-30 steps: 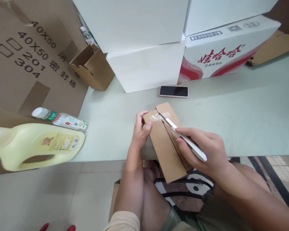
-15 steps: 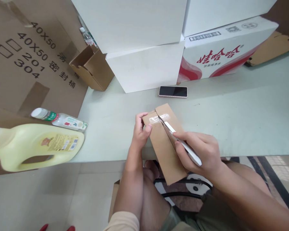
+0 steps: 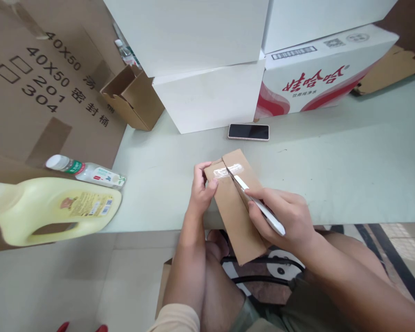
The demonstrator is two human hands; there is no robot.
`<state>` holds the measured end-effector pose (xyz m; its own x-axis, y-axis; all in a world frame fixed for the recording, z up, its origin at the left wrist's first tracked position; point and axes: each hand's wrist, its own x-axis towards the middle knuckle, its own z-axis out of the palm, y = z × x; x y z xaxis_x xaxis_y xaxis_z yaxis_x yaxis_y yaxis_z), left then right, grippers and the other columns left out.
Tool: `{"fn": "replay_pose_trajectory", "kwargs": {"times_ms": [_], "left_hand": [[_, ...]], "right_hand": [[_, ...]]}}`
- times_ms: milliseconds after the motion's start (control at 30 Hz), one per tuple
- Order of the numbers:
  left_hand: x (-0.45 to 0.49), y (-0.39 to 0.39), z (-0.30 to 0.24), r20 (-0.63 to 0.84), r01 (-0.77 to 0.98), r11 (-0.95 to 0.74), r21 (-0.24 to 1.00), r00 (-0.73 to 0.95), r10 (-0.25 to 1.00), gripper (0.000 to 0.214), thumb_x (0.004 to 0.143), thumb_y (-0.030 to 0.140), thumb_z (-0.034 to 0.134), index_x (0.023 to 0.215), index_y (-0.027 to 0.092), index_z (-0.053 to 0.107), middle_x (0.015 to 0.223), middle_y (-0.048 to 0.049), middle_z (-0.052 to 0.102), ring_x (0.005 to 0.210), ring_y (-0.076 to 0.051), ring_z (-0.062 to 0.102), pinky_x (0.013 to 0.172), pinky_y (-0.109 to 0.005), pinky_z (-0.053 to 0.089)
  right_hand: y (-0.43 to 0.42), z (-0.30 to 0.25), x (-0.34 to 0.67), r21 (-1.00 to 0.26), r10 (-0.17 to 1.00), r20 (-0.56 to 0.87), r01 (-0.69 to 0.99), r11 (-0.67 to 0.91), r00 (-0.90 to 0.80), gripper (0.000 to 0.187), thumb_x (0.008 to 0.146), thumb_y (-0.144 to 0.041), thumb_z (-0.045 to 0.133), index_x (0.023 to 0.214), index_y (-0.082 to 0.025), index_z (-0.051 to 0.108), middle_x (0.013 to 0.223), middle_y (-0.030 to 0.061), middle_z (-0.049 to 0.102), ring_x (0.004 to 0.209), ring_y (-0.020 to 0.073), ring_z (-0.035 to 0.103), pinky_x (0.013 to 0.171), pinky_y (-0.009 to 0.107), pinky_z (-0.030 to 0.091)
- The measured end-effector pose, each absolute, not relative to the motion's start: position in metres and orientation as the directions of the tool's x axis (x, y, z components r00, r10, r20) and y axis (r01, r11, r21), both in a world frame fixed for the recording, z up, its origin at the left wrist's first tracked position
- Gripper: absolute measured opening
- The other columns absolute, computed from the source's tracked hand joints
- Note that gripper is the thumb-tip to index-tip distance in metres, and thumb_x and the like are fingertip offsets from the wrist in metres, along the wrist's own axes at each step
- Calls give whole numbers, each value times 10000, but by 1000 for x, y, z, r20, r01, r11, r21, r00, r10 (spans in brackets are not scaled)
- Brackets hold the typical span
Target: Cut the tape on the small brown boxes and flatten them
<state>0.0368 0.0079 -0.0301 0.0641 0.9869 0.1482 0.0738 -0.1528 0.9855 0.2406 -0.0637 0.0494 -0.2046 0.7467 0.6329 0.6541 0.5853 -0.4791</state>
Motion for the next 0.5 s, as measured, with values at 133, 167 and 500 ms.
{"fn": "replay_pose_trajectory", "kwargs": {"times_ms": [133,167,500], "left_hand": [[36,7,-29,147,73,-153,986,72,986,575,802,596,635,1211,240,445,1169,-91,599,1037,-235,615,885,-374,515],[36,7,-29,149,78,-154,985,73,986,571,806,592,634,1213,239,446,1166,-90,598,1031,-232,612,890,-375,512],[36,8,-30,154,86,-159,983,67,986,545,813,563,639,1213,236,465,1101,-71,591,942,-204,592,854,-355,510]], "right_hand": [[-64,49,241,-473,738,640,646,599,-216,113,888,-139,550,924,-188,645,614,-22,653,478,87,540,480,213,417],[-64,50,242,-470,733,645,644,604,-217,110,883,-135,548,916,-189,638,603,-24,639,474,88,528,476,216,411],[-66,51,245,-434,679,698,619,655,-228,139,836,-98,559,912,-205,604,572,-33,589,453,101,497,466,234,400]]}}
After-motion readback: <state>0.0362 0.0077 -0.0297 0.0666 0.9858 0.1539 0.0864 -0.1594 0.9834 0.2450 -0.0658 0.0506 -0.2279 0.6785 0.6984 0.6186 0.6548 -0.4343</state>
